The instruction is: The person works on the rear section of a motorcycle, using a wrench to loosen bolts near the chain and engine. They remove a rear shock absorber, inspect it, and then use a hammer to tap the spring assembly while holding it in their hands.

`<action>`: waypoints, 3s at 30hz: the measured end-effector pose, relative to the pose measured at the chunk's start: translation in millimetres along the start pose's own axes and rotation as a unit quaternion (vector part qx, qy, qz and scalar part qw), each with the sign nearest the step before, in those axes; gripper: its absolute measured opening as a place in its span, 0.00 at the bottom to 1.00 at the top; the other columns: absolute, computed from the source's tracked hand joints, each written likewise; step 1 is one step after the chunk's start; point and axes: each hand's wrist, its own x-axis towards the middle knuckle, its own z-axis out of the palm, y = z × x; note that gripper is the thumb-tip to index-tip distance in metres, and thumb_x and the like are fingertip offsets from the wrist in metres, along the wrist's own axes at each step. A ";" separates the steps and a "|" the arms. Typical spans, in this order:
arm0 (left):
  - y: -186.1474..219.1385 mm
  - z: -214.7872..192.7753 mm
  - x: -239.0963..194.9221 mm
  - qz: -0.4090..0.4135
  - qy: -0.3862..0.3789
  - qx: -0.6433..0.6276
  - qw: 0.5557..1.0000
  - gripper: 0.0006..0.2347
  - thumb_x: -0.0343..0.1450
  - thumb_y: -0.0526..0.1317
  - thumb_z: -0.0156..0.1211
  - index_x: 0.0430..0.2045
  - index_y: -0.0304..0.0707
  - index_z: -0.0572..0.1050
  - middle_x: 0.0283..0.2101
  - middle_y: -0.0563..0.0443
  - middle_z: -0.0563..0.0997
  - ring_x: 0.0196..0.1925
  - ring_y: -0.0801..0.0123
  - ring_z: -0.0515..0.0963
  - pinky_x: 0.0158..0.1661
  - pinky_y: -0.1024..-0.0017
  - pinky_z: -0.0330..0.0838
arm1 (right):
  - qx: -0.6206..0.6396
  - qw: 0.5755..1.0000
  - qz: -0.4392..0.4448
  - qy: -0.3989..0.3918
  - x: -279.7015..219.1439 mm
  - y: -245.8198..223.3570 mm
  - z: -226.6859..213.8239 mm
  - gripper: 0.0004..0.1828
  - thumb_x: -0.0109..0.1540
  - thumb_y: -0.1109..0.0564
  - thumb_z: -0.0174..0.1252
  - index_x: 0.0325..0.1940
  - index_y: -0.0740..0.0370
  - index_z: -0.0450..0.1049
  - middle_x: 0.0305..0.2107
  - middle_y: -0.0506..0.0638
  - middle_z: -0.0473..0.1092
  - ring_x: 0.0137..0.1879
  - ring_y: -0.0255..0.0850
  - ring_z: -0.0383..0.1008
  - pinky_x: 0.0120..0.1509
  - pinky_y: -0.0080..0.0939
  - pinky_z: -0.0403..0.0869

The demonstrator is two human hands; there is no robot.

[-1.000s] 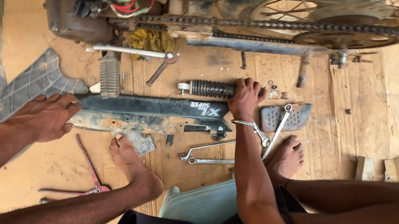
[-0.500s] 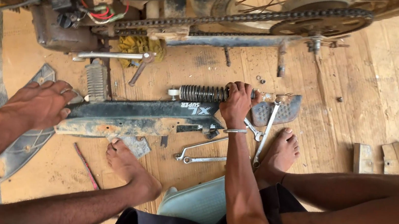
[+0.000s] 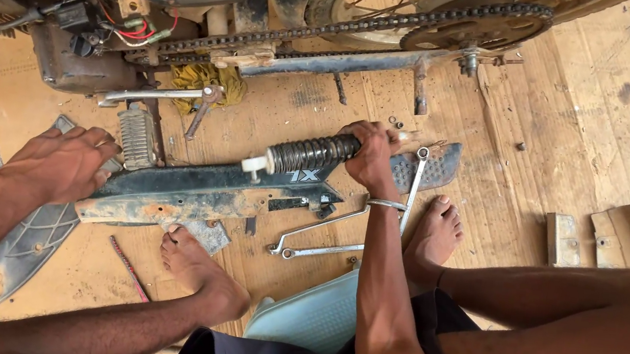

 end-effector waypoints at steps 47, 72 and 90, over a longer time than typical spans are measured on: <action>11.3 -16.7 -5.9 0.014 -0.008 -0.024 1.000 0.18 0.74 0.41 0.53 0.59 0.44 0.70 0.63 0.51 0.72 0.68 0.63 0.70 0.70 0.57 0.61 | 0.596 0.793 0.118 -0.052 8.2 -73.9 0.8 0.36 0.43 0.74 0.73 0.53 0.58 0.73 0.44 0.44 0.75 0.50 0.37 0.77 0.55 0.39 0.81; 8.3 -13.4 -10.0 0.010 -0.008 -0.027 1.000 0.18 0.72 0.45 0.59 0.57 0.46 0.71 0.59 0.54 0.74 0.67 0.63 0.71 0.67 0.57 0.64 | 0.318 0.939 0.123 -0.051 16.6 -73.8 15.0 0.33 0.40 0.62 0.82 0.48 0.59 0.77 0.39 0.46 0.79 0.46 0.38 0.80 0.53 0.40 0.80; -1.0 4.5 -16.4 0.006 0.026 -0.048 0.999 0.18 0.72 0.43 0.59 0.57 0.46 0.72 0.60 0.51 0.76 0.65 0.58 0.74 0.65 0.59 0.68 | 0.367 0.925 0.067 -0.078 19.2 -72.1 10.8 0.33 0.41 0.68 0.76 0.49 0.61 0.75 0.37 0.46 0.78 0.45 0.37 0.78 0.54 0.41 0.80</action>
